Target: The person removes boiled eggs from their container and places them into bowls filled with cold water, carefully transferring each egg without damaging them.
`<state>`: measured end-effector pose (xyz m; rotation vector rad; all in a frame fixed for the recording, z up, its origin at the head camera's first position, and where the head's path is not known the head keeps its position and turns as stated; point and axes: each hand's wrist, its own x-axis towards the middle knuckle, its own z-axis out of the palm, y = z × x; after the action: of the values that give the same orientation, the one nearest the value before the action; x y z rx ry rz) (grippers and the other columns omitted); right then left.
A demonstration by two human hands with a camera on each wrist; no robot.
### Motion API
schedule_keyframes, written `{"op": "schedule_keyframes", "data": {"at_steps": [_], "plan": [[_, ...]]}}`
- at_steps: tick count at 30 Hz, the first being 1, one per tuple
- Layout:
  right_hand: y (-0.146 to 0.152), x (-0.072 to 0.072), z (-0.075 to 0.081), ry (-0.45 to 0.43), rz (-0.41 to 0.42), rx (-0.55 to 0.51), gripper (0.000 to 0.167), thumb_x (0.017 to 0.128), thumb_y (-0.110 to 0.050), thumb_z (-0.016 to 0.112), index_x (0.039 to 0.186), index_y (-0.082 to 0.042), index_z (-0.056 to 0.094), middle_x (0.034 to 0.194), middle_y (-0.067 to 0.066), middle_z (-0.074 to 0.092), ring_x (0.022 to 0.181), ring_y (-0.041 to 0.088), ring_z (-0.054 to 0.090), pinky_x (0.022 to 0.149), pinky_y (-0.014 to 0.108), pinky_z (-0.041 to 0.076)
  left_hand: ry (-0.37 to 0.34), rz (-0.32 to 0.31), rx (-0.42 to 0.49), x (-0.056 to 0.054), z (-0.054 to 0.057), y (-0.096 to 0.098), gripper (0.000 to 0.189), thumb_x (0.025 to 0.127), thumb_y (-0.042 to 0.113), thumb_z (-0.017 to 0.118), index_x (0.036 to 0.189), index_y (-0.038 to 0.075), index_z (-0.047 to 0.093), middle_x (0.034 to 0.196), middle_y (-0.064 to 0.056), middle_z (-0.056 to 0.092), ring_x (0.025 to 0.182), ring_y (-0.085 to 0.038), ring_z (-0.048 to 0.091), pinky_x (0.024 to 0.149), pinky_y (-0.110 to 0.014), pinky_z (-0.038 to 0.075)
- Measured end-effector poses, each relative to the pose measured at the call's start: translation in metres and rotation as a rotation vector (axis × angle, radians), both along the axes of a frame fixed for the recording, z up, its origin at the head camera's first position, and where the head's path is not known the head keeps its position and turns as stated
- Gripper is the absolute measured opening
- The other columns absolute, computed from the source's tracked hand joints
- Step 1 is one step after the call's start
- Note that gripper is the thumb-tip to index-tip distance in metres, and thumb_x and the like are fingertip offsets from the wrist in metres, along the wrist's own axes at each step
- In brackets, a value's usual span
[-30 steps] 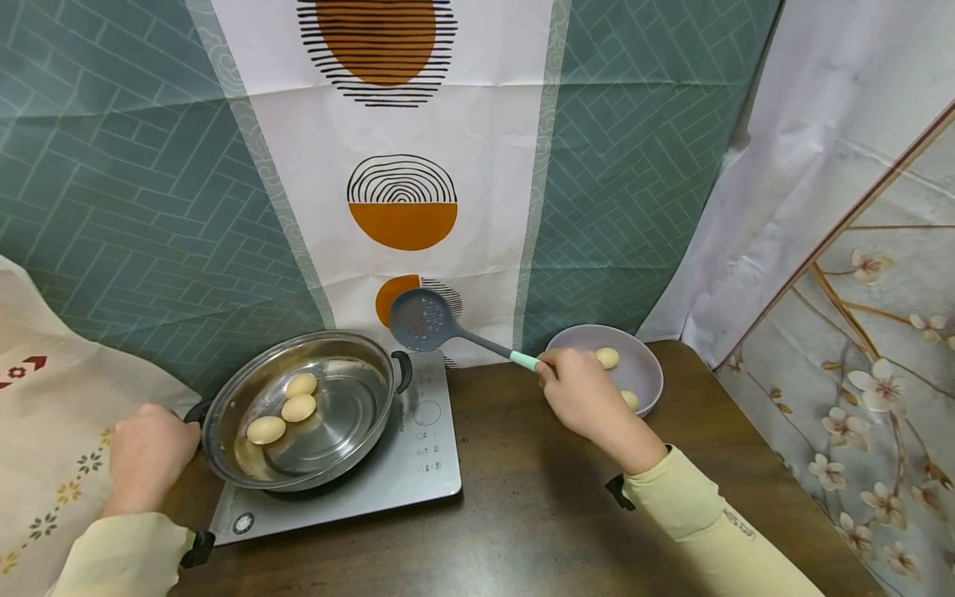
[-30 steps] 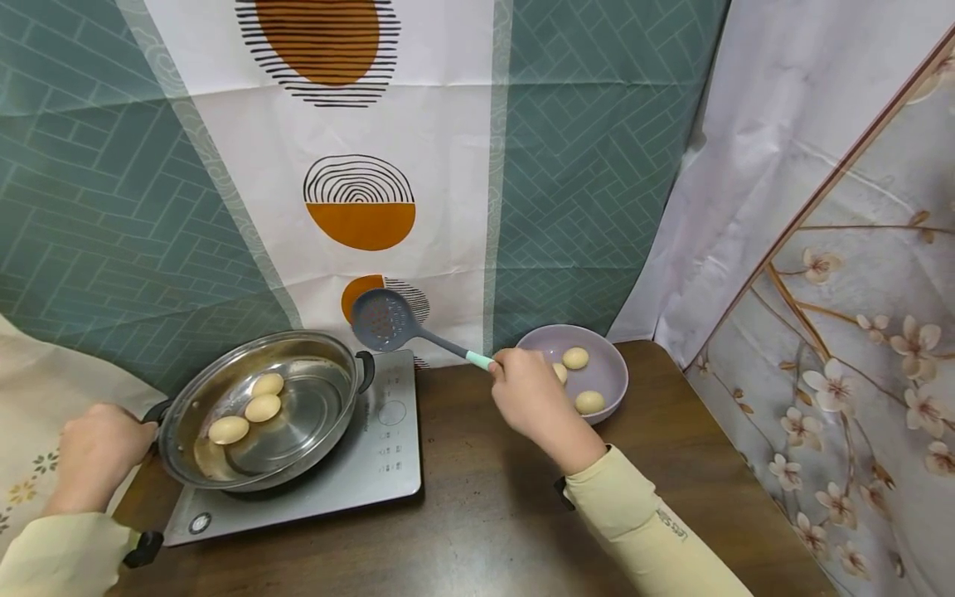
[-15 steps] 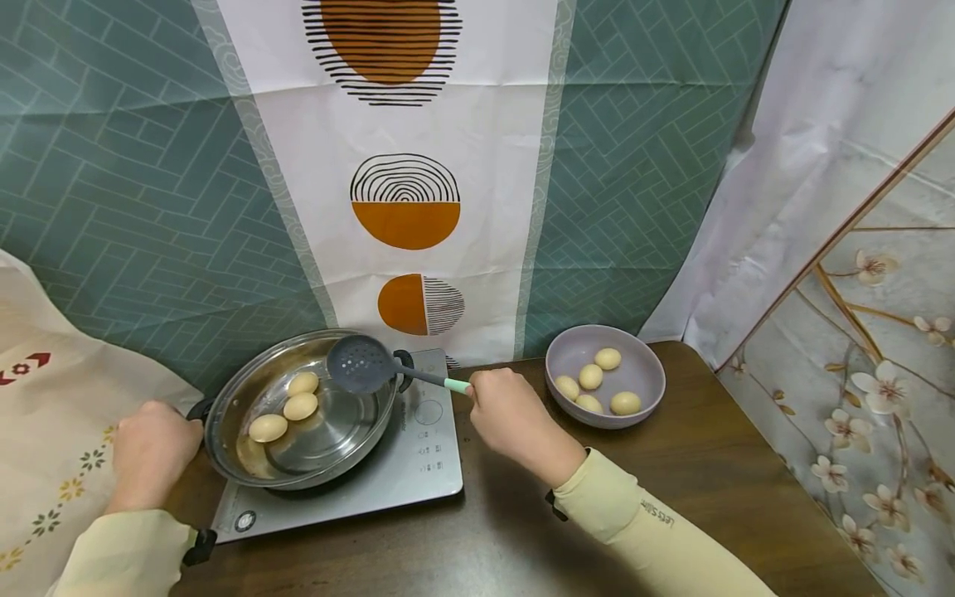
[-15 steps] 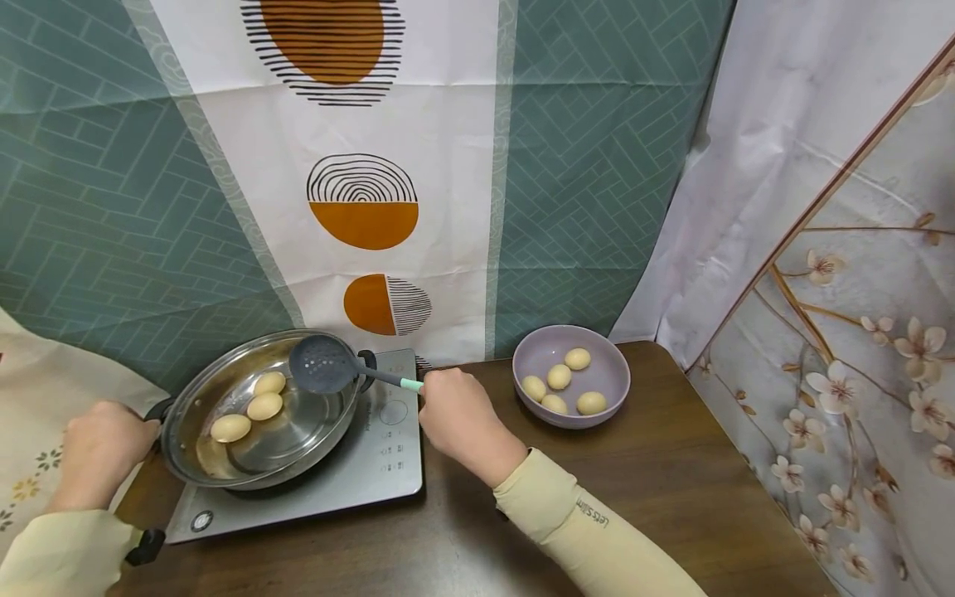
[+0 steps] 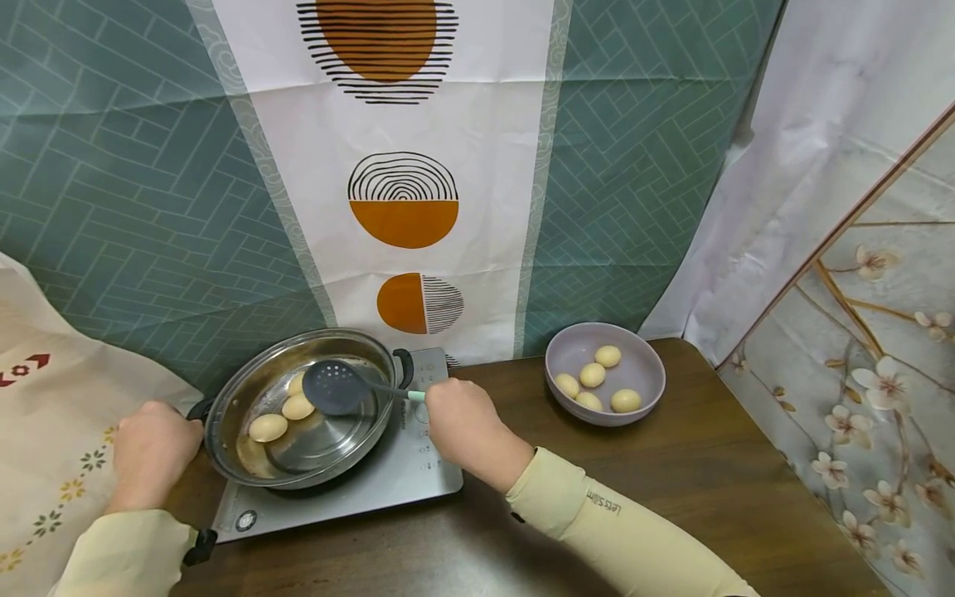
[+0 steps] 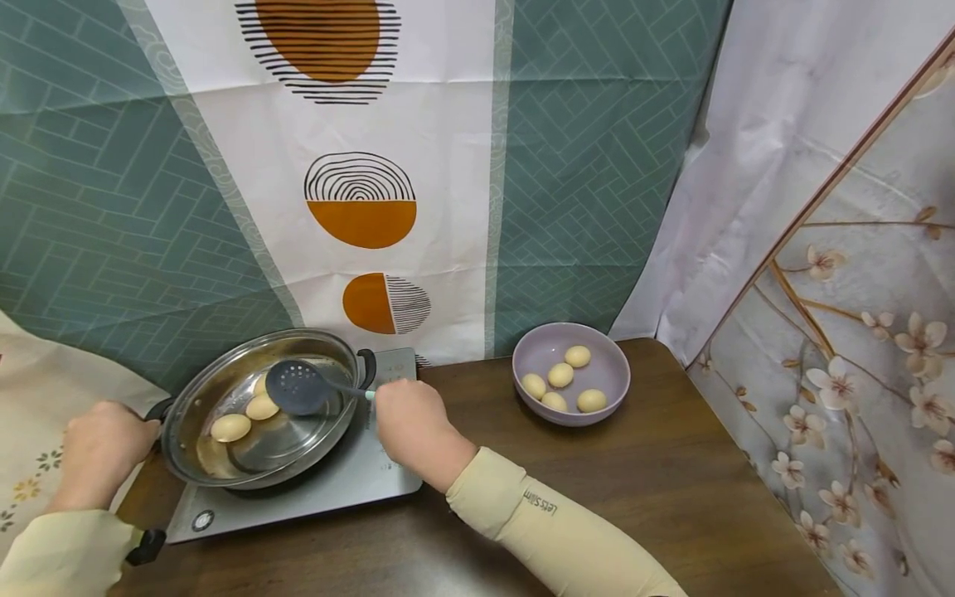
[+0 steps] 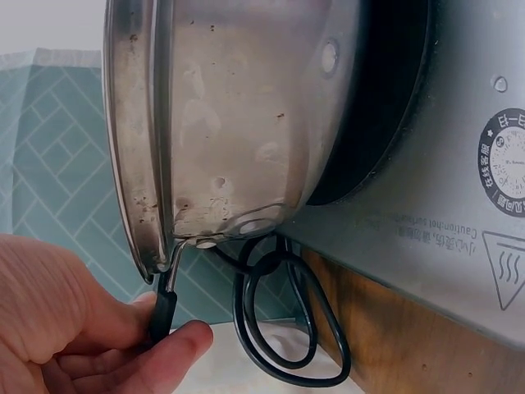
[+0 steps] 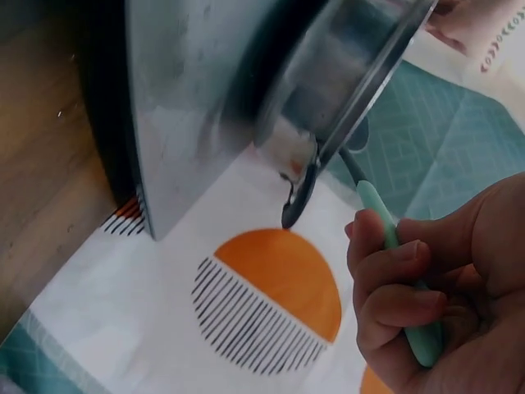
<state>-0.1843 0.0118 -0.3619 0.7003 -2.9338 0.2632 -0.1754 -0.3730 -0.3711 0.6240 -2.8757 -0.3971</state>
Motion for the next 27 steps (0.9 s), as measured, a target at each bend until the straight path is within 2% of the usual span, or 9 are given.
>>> {"op": "schedule_keyframes", "data": {"at_steps": [6, 12, 18, 27], "plan": [[-0.014, 0.001, -0.006, 0.012, 0.019, 0.041, 0.012, 0.081, -0.020, 0.066, 0.072, -0.014, 0.061, 0.059, -0.004, 0.053, 0.048, 0.007, 0.047, 0.040, 0.025, 0.036, 0.014, -0.014, 0.001, 0.000, -0.001, 0.000, 0.031, 0.077, 0.017, 0.054, 0.065, -0.012, 0.058, 0.067, -0.034, 0.056, 0.059, -0.047, 0.053, 0.043, -0.043, 0.037], [-0.021, 0.006, -0.006, 0.049, 0.036, 0.054, 0.012, 0.080, -0.020, 0.066, 0.073, -0.014, 0.059, 0.060, -0.004, 0.053, 0.048, 0.009, 0.048, 0.040, 0.025, 0.036, 0.010, -0.008, -0.006, -0.001, 0.000, -0.001, 0.033, 0.078, 0.017, 0.054, 0.067, -0.013, 0.058, 0.068, -0.035, 0.055, 0.060, -0.048, 0.052, 0.043, -0.043, 0.037], [-0.026, 0.010, -0.010, 0.080, 0.067, 0.061, 0.011, 0.078, -0.018, 0.065, 0.072, -0.014, 0.058, 0.062, -0.002, 0.052, 0.051, 0.013, 0.051, 0.042, 0.028, 0.038, 0.021, -0.016, 0.005, 0.000, 0.000, 0.001, 0.032, 0.078, 0.016, 0.054, 0.062, -0.011, 0.059, 0.067, -0.034, 0.057, 0.059, -0.048, 0.053, 0.043, -0.044, 0.037], [-0.036, 0.015, -0.010, 0.204, 0.094, 0.123, 0.010, 0.078, -0.018, 0.064, 0.072, -0.015, 0.058, 0.062, -0.004, 0.054, 0.053, 0.010, 0.052, 0.044, 0.025, 0.040, 0.019, -0.018, -0.003, -0.001, -0.002, 0.000, 0.032, 0.077, 0.016, 0.054, 0.063, -0.012, 0.059, 0.070, -0.038, 0.056, 0.061, -0.053, 0.053, 0.043, -0.046, 0.038]]}}
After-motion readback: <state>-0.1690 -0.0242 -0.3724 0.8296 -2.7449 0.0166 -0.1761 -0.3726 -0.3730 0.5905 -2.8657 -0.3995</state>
